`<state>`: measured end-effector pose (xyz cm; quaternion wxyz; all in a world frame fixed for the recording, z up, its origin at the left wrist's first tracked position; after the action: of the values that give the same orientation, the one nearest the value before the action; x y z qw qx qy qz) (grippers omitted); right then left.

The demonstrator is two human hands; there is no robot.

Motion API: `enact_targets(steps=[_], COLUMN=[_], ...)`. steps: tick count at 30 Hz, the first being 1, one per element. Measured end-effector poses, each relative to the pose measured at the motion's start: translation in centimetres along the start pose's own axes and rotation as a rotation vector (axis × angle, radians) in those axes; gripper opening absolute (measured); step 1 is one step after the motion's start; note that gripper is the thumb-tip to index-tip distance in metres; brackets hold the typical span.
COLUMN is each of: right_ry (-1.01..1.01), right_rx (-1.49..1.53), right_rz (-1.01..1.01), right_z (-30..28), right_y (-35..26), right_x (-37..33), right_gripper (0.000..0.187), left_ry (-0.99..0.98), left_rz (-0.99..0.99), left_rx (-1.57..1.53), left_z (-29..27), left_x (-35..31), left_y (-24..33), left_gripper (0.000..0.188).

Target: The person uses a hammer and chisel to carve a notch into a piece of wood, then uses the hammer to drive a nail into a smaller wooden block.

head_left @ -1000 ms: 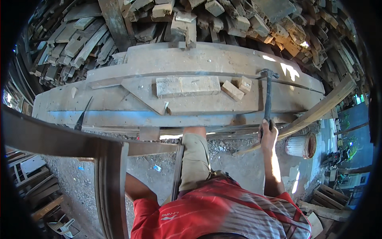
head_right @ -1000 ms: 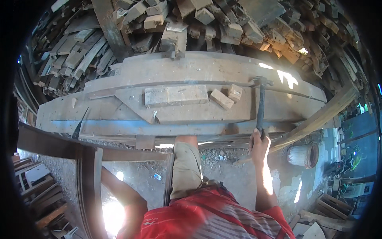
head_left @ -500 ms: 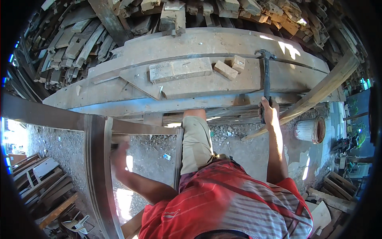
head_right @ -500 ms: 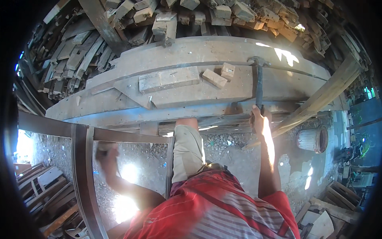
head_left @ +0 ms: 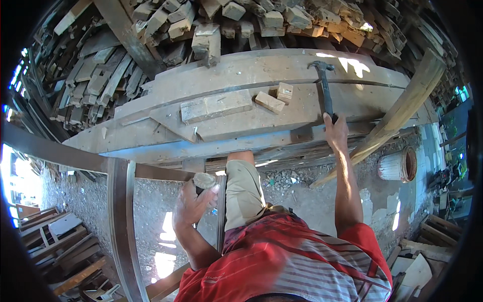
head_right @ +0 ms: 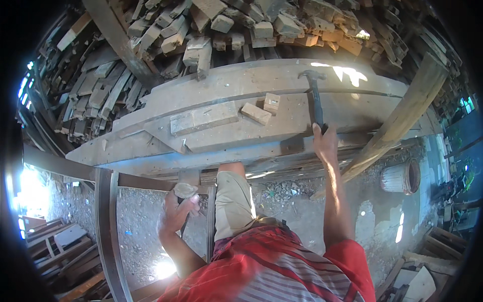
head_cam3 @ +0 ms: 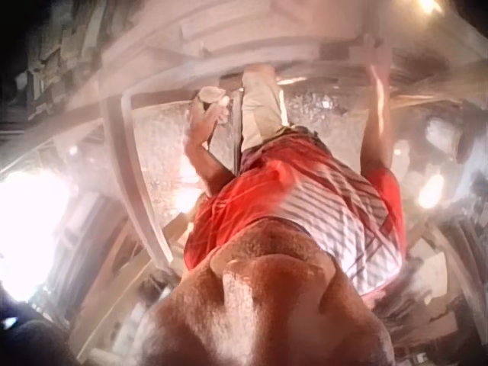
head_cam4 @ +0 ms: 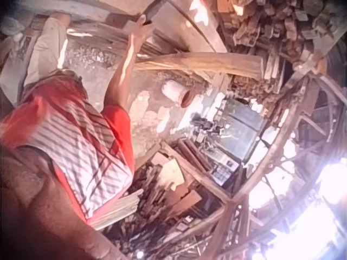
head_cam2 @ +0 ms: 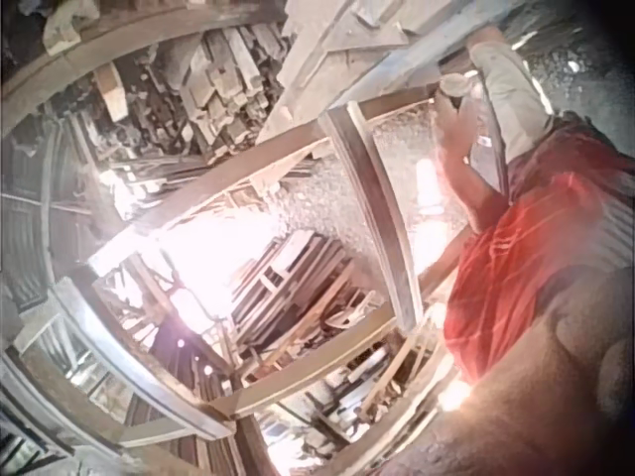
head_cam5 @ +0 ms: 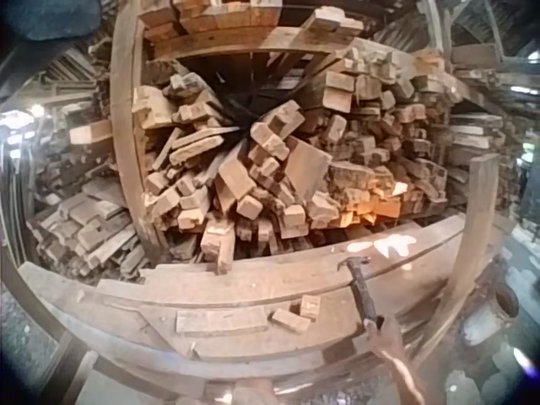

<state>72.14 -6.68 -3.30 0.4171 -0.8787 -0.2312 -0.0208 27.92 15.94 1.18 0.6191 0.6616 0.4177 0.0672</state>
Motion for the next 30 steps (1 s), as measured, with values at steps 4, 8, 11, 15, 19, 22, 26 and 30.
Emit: enact_targets(steps=[4, 8, 11, 15, 19, 22, 26, 30], right_ry=[0.04, -0.02, -0.112, -0.06, -0.078, -0.089, -0.07, -0.053], right_rx=[-0.322, -0.603, -0.509, -0.51, -0.486, -0.494, -0.515, -0.512], right_rz=[-0.178, -0.267, -0.222, -0.316, -0.302, -0.276, -0.26, -0.259], right_z=[-1.8, -2.5, -0.9, -0.1, -0.1, 0.1, -0.3, -0.4], right_y=[-2.1, -3.7, -1.2, -0.5, -1.5, -2.0, -1.8, -1.5], right_x=[1.4, 3.2, 5.1, 5.3, 5.4, 5.4, 5.4, 5.6], right_gripper=[0.04, 0.041, 0.048, 0.049, 0.048, 0.047, 0.046, 0.046], left_ry=[0.195, 0.326, 0.366, 0.343, 0.336, 0.433, 0.473, 0.491], left_rz=[0.064, 0.163, 0.265, 0.512, 0.936, 1.035, 0.788, 0.812], left_rx=[-0.013, -0.015, -0.008, -0.124, -0.179, -0.028, 0.051, -0.007], left_z=[-0.8, -2.6, -2.8, -2.6, -2.8, -3.5, -4.9, -6.2], left_x=[-0.7, -0.5, 1.2, 1.4, 0.4, 1.8, 7.2, 12.0], left_y=[3.5, 6.4, 10.0, 15.5, 23.2, 26.5, 28.8, 29.4], left_gripper=[0.041, 0.05, 0.049, 0.054, 0.051, 0.054, 0.048, 0.048])
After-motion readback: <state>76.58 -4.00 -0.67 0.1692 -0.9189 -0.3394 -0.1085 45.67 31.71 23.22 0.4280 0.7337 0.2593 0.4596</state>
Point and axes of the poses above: each hand's wrist, its own x-axis towards the middle knuckle, its own z-axis out of the palm, y = z × x, the point moved 8 cm from there along x, towards the middle knuckle, and after that the axes turned 6 degrees about -z, right-handed, at the moved point
